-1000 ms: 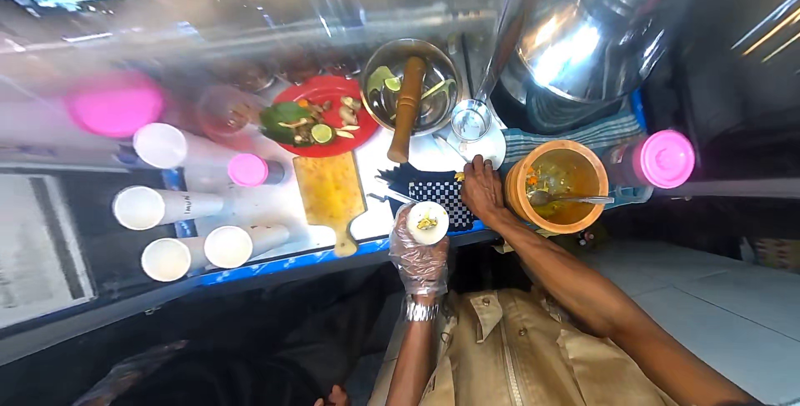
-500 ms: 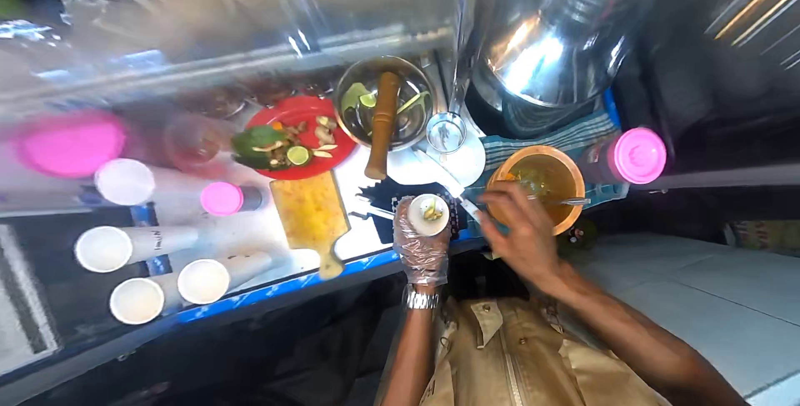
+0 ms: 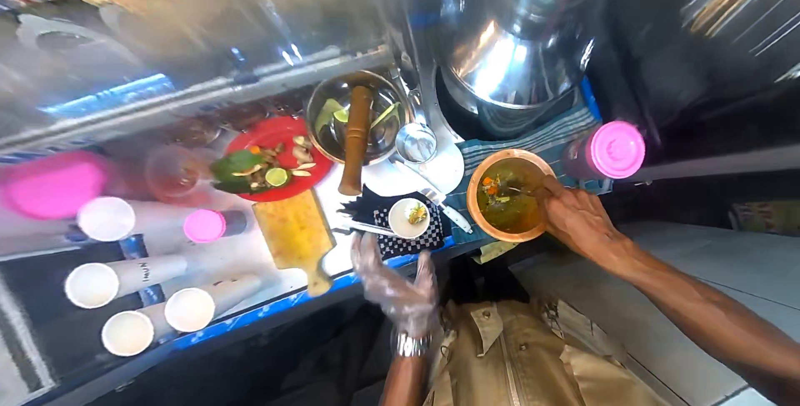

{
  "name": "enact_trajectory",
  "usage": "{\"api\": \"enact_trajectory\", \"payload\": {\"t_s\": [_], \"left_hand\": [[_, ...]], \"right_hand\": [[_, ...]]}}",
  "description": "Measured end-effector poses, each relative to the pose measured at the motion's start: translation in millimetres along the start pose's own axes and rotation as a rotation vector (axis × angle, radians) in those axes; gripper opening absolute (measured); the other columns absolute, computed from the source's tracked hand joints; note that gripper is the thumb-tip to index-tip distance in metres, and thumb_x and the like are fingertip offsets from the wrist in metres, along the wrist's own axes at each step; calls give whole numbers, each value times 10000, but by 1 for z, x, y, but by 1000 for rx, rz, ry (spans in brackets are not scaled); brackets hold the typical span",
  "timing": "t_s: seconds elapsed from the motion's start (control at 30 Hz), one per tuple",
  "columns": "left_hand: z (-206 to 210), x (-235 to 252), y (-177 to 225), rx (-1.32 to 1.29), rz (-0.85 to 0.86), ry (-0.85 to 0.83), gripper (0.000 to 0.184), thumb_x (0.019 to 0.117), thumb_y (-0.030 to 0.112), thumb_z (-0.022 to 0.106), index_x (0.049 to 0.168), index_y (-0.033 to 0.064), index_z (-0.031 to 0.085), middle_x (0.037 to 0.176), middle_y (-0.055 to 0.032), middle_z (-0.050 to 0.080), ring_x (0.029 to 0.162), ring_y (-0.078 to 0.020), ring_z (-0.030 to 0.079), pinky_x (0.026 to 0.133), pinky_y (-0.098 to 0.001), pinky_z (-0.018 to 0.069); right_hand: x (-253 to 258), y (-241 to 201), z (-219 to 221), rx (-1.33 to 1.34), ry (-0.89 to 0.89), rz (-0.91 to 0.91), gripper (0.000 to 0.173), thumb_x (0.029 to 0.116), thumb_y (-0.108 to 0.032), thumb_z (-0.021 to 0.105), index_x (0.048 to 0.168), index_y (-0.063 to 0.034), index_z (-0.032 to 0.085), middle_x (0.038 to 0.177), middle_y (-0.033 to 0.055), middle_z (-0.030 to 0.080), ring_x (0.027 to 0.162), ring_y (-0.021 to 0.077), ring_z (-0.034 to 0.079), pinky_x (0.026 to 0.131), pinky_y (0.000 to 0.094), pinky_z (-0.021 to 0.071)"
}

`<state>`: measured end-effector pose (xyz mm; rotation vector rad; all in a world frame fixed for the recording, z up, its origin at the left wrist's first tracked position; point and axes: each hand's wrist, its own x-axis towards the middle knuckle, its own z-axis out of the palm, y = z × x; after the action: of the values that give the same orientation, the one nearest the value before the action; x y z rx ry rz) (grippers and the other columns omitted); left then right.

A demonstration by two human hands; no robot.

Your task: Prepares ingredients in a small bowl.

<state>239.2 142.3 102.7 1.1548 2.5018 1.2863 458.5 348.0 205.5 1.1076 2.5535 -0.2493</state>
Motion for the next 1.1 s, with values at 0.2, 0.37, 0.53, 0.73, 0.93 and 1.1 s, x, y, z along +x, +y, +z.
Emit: {"api": "enact_trajectory", "payload": {"t_s": [0.2,0.37,0.53,0.73,0.93,1.1], "left_hand": [[44,4,96,-753,-1149,-739,813,995,427,632,1635,290,150,1465,-195,521,1075,-331,674,817,-464,586],[96,5,120,-931,-1362,-537,530,991,72,557,1490,147,395,1206,-244,608,929,-361,679,699,-492,598],[75,-29,141,-920,-1158,-459,689,988,-13,517,1587,151,220,1251,-204,596,969,-260,684,759,-417,612],[39,-62,158,-884,-915,-371,860,869,-63,596,1605,69,172,1407,-169,522,1148,-142,619,933,-299,556],[17,-88,174,-846,-932,-172,783,868,-60,583,1570,26,249,1371,-183,547,1145,-155,620,946,-305,549],[0,-116,176,-848,-983,-39,757,856,-39,587,1552,30,298,1300,-162,599,1073,-148,659,895,-316,577]], "right_hand": [[23,-18,24,92,66,-28,282,930,39,648,1211,67,658,1272,248,555,781,364,683,644,484,605],[0,-3,4,61,-180,-178,176,965,-16,614,1108,6,714,1251,218,588,897,361,681,736,469,593],[-15,0,23,110,197,-140,396,933,33,639,1328,-3,649,1209,233,592,941,366,675,733,432,607],[-77,2,0,141,188,-315,365,918,38,619,1265,-34,705,1071,208,625,782,324,683,624,396,598],[-95,-3,-7,57,136,-529,362,904,47,609,1253,-13,688,1142,211,648,792,336,693,619,410,600],[-87,-19,-1,59,209,-616,338,952,38,582,1274,-4,675,1128,215,630,836,345,672,644,410,598]]}}
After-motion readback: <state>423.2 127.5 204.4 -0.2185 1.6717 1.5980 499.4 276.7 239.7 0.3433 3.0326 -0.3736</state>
